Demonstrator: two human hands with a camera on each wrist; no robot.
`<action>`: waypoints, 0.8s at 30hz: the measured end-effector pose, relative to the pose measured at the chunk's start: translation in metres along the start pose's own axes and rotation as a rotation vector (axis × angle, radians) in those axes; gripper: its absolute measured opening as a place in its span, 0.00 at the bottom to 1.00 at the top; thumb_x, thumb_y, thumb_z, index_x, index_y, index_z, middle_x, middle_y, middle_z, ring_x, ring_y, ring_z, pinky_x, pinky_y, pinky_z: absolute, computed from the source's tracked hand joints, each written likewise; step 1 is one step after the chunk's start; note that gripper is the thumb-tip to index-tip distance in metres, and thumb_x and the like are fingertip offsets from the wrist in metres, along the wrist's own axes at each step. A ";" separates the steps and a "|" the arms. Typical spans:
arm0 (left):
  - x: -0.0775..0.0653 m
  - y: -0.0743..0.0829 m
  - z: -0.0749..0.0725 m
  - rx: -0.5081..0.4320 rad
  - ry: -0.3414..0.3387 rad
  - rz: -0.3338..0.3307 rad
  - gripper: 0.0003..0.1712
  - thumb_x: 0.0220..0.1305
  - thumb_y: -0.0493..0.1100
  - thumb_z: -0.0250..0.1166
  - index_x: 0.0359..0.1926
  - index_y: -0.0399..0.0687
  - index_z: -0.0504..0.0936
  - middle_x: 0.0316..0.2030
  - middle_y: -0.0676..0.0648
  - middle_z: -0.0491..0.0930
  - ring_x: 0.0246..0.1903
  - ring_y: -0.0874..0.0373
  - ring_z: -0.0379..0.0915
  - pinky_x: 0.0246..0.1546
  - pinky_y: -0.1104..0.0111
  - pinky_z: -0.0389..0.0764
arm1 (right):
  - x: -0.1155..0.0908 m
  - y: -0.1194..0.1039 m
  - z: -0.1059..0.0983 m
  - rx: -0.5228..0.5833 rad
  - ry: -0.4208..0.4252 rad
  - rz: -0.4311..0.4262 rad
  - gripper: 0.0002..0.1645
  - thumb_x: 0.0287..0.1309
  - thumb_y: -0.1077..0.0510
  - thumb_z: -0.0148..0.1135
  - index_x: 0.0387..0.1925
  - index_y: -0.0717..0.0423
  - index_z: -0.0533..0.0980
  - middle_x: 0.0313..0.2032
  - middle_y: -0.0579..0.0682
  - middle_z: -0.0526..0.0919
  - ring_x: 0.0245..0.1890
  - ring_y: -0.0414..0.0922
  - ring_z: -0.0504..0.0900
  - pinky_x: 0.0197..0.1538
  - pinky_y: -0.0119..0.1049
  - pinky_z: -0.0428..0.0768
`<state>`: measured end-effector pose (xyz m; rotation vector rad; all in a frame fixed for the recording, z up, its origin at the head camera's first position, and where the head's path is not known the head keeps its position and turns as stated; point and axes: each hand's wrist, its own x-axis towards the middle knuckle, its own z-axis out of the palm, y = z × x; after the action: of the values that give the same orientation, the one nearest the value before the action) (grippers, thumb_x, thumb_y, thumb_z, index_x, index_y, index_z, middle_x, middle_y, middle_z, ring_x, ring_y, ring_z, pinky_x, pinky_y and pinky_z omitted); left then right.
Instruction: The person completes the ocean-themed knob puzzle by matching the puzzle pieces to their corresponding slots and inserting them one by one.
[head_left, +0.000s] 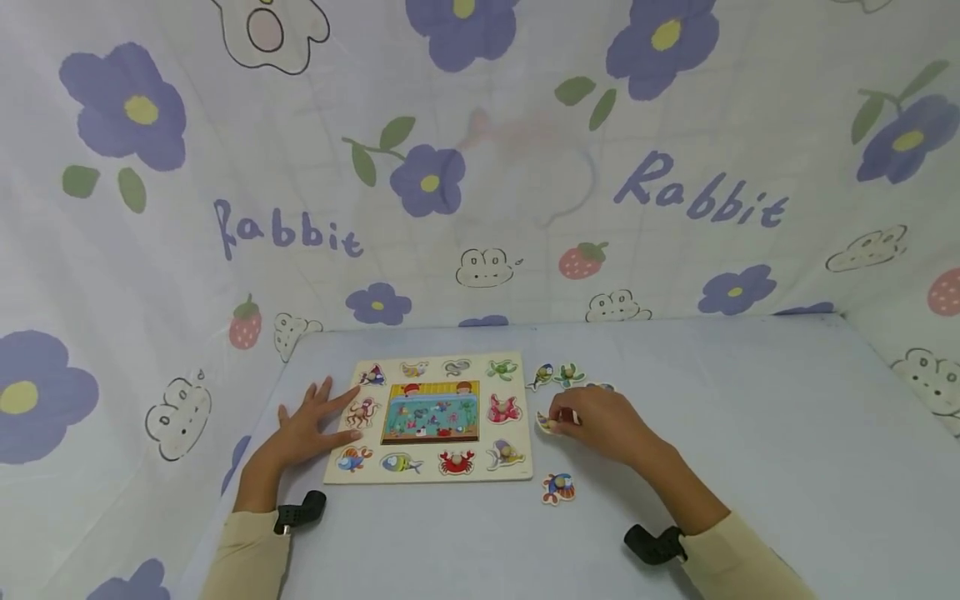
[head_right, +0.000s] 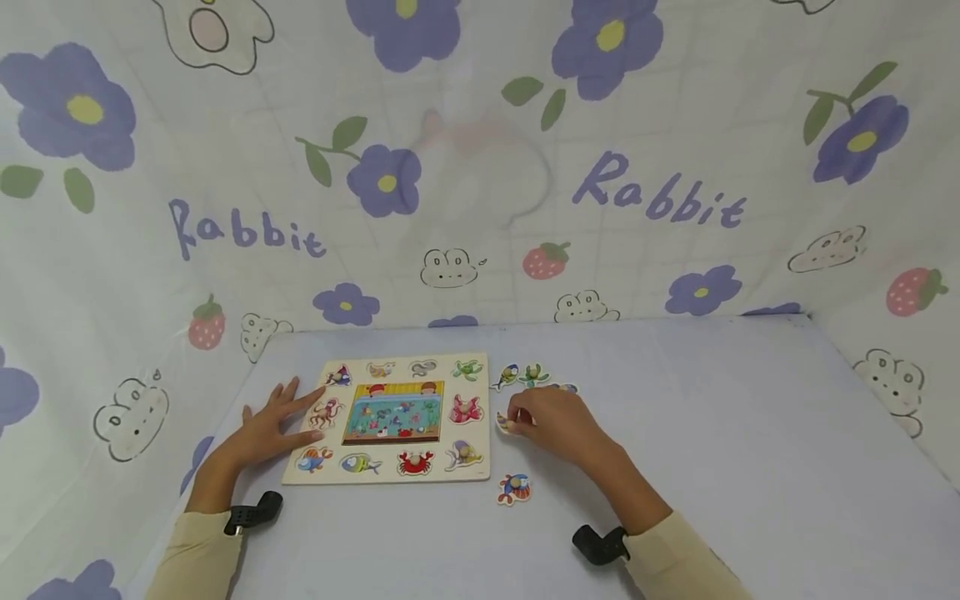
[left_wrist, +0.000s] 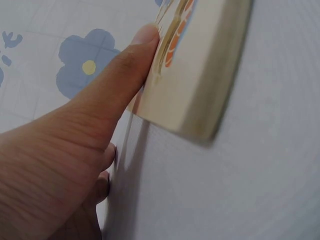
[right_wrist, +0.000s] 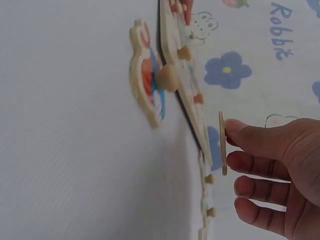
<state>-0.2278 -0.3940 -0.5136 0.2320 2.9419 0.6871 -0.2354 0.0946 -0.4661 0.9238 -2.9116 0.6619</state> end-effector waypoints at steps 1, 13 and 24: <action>0.000 -0.001 0.000 0.002 0.005 0.003 0.50 0.59 0.69 0.68 0.78 0.61 0.62 0.79 0.32 0.41 0.76 0.27 0.28 0.61 0.23 0.24 | 0.001 -0.003 -0.001 0.005 -0.001 -0.004 0.04 0.59 0.53 0.74 0.34 0.44 0.84 0.23 0.34 0.76 0.24 0.36 0.71 0.28 0.32 0.71; 0.000 -0.004 0.002 -0.006 -0.004 -0.006 0.51 0.59 0.70 0.69 0.78 0.62 0.61 0.79 0.34 0.41 0.76 0.27 0.27 0.61 0.23 0.24 | 0.035 -0.044 -0.010 -0.011 -0.047 -0.081 0.04 0.62 0.51 0.72 0.36 0.44 0.84 0.26 0.34 0.78 0.27 0.36 0.73 0.30 0.32 0.73; 0.001 -0.005 0.001 0.011 0.006 -0.010 0.50 0.58 0.70 0.68 0.78 0.63 0.62 0.80 0.35 0.42 0.77 0.29 0.28 0.62 0.23 0.24 | 0.079 -0.070 -0.003 -0.060 -0.103 -0.153 0.04 0.64 0.51 0.70 0.39 0.45 0.85 0.28 0.36 0.81 0.29 0.37 0.74 0.32 0.33 0.75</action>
<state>-0.2291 -0.3981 -0.5171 0.2171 2.9512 0.6715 -0.2625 0.0011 -0.4254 1.1919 -2.8904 0.5298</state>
